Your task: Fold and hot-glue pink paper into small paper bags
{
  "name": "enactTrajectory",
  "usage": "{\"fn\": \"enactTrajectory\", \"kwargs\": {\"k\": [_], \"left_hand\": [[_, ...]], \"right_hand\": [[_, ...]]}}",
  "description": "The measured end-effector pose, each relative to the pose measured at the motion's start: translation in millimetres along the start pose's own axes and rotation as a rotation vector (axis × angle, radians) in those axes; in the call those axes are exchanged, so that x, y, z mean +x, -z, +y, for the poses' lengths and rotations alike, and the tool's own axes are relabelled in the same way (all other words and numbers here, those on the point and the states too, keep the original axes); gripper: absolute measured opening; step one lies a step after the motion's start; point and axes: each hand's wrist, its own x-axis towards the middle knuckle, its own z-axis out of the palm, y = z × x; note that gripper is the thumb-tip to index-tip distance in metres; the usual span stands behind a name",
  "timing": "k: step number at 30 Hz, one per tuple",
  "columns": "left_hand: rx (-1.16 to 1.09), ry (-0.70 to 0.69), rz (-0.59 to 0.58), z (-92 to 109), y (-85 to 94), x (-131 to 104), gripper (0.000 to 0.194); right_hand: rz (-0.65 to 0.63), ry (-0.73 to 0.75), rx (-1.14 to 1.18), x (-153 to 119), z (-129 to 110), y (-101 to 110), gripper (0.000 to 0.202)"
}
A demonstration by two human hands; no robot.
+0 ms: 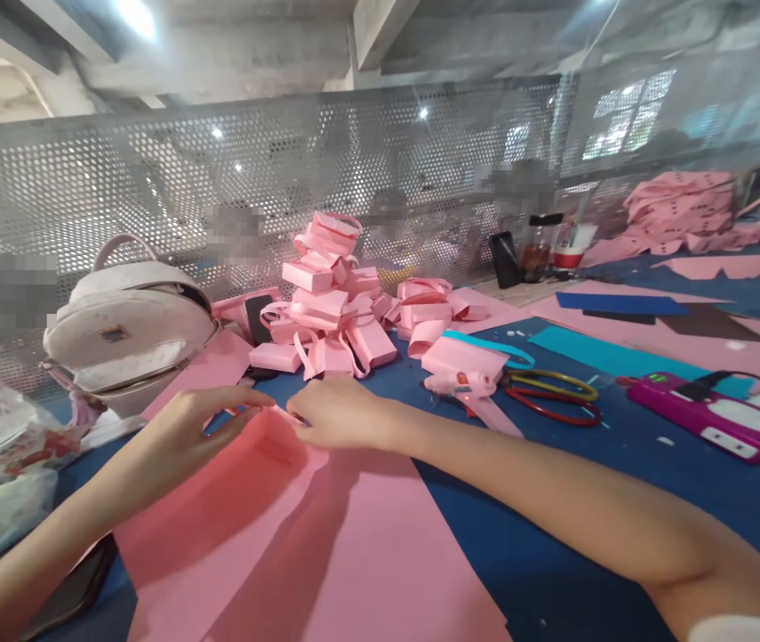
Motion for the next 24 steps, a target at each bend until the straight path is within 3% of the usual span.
{"fn": "enactTrajectory", "kwargs": {"k": [6,10,17,24], "left_hand": [[0.005,-0.013,0.011,-20,-7.0,8,0.034],[-0.071,0.056,-0.016,-27,-12.9,11,0.045],[-0.229,0.104,-0.077,-22,-15.0,13,0.059],[-0.221,0.069,-0.113,-6,-26.9,4,0.055]], "right_hand": [[0.043,-0.055,-0.023,-1,4,7,0.019],[0.045,-0.059,-0.038,-1,5,7,0.018],[0.062,-0.064,-0.048,0,4,5,0.019],[0.073,-0.080,-0.052,2,2,1,0.024]]}}
